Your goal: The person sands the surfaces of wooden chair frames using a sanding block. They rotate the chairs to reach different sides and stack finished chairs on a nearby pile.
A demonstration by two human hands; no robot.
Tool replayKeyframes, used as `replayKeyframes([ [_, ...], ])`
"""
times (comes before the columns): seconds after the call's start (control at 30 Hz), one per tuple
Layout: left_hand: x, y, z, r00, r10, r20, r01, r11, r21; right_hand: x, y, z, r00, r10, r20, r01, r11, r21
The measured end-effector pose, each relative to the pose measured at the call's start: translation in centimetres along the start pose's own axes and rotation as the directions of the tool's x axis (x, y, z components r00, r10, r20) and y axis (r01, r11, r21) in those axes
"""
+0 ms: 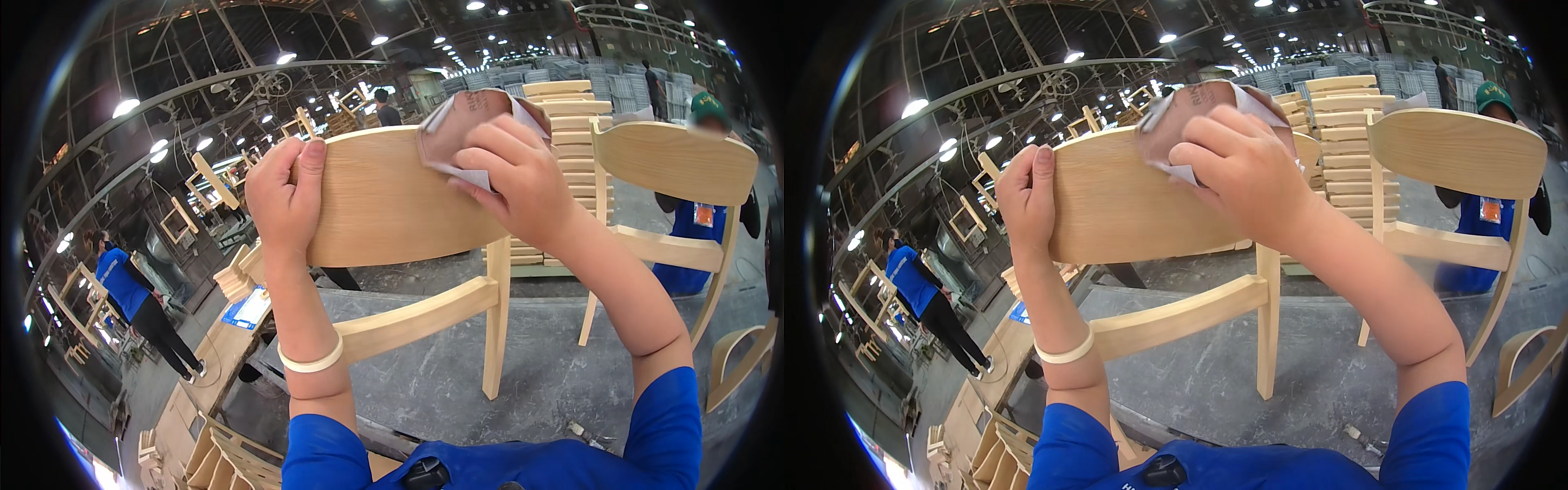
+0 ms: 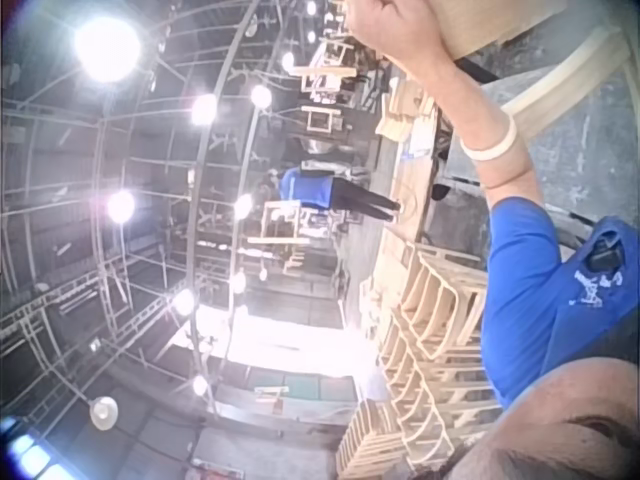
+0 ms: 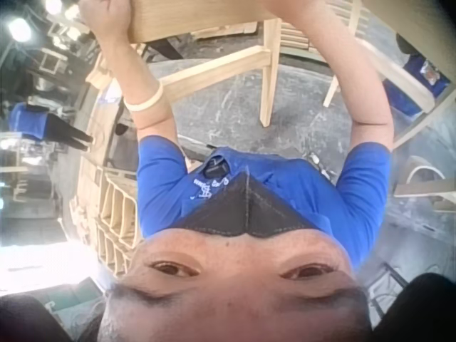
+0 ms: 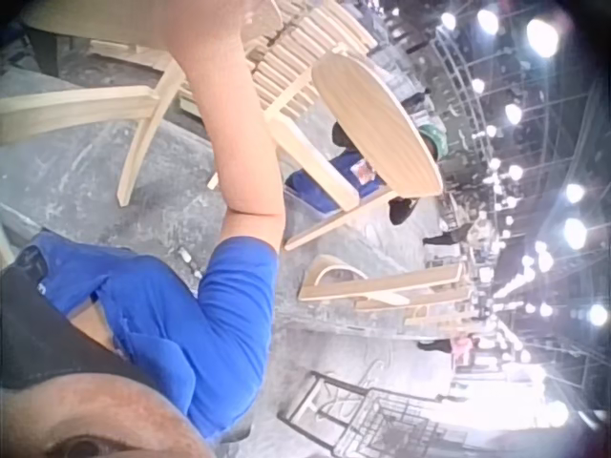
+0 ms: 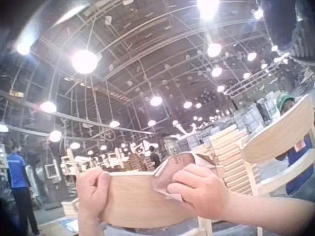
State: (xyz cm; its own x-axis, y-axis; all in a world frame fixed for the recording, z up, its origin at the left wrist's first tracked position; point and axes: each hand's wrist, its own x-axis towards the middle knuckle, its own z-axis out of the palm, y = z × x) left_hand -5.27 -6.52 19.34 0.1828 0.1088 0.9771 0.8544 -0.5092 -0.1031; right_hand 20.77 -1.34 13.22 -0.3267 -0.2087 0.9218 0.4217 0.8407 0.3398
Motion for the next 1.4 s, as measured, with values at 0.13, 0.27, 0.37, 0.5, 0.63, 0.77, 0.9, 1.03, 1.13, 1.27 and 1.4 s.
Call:
replayKeyframes([
  [0.13, -0.2, 0.6, -0.6, 1.000, 0.017, -0.007, -0.017, 1.000, -0.001, 1.1, 0.4, 0.0, 0.996, 0.022, -0.090, -0.020, 0.999, 0.027],
  [0.27, -0.1, 1.0, -0.9, 0.999, 0.032, -0.012, -0.033, 0.999, -0.039, 2.5, 0.2, -1.3, 0.993, 0.030, -0.112, -0.037, 0.998, -0.057],
  [0.37, -0.1, 1.5, -0.9, 0.998, 0.046, -0.030, -0.047, 0.998, -0.033, 2.7, 0.0, -2.9, 0.986, 0.132, 0.097, -0.128, 0.991, -0.050],
  [0.5, 0.1, 2.2, -0.6, 0.998, 0.058, -0.029, -0.060, 0.995, -0.078, 2.0, 0.2, -3.7, 0.998, 0.011, 0.058, -0.012, 1.000, 0.014],
  [0.63, 0.5, 2.9, -0.2, 0.996, 0.086, -0.031, -0.089, 0.993, -0.081, 1.3, 0.5, -3.5, 0.994, 0.104, -0.027, -0.105, 0.994, -0.029],
  [0.77, 0.6, 3.9, 0.1, 0.990, 0.136, -0.044, -0.140, 0.987, -0.084, 1.5, 0.8, -3.3, 0.972, 0.126, -0.198, -0.114, 0.991, 0.072],
  [0.9, 0.7, 4.6, 0.7, 0.987, 0.154, -0.050, -0.158, 0.983, -0.091, 2.5, 0.8, -2.8, 0.992, 0.010, -0.125, 0.000, 0.997, 0.078],
  [1.03, 1.0, 4.9, 1.0, 0.987, 0.152, -0.060, -0.158, 0.980, -0.119, 3.0, 0.4, -2.4, 0.997, -0.010, -0.079, 0.006, 0.998, -0.057],
  [1.13, 1.2, 5.2, 1.6, 0.990, 0.132, -0.040, -0.136, 0.983, -0.123, 2.8, 0.5, -2.2, 0.957, 0.096, -0.275, -0.064, 0.990, 0.125],
  [1.27, 1.3, 5.6, 2.5, 0.989, 0.147, -0.020, -0.148, 0.985, -0.085, 2.5, 1.0, -2.3, 0.999, 0.009, -0.049, -0.015, 0.994, -0.109],
  [1.4, 1.4, 5.0, 2.5, 0.989, 0.150, -0.014, -0.150, 0.981, -0.124, 2.3, 1.5, -2.3, 0.984, 0.034, -0.176, -0.046, 0.997, -0.066],
])
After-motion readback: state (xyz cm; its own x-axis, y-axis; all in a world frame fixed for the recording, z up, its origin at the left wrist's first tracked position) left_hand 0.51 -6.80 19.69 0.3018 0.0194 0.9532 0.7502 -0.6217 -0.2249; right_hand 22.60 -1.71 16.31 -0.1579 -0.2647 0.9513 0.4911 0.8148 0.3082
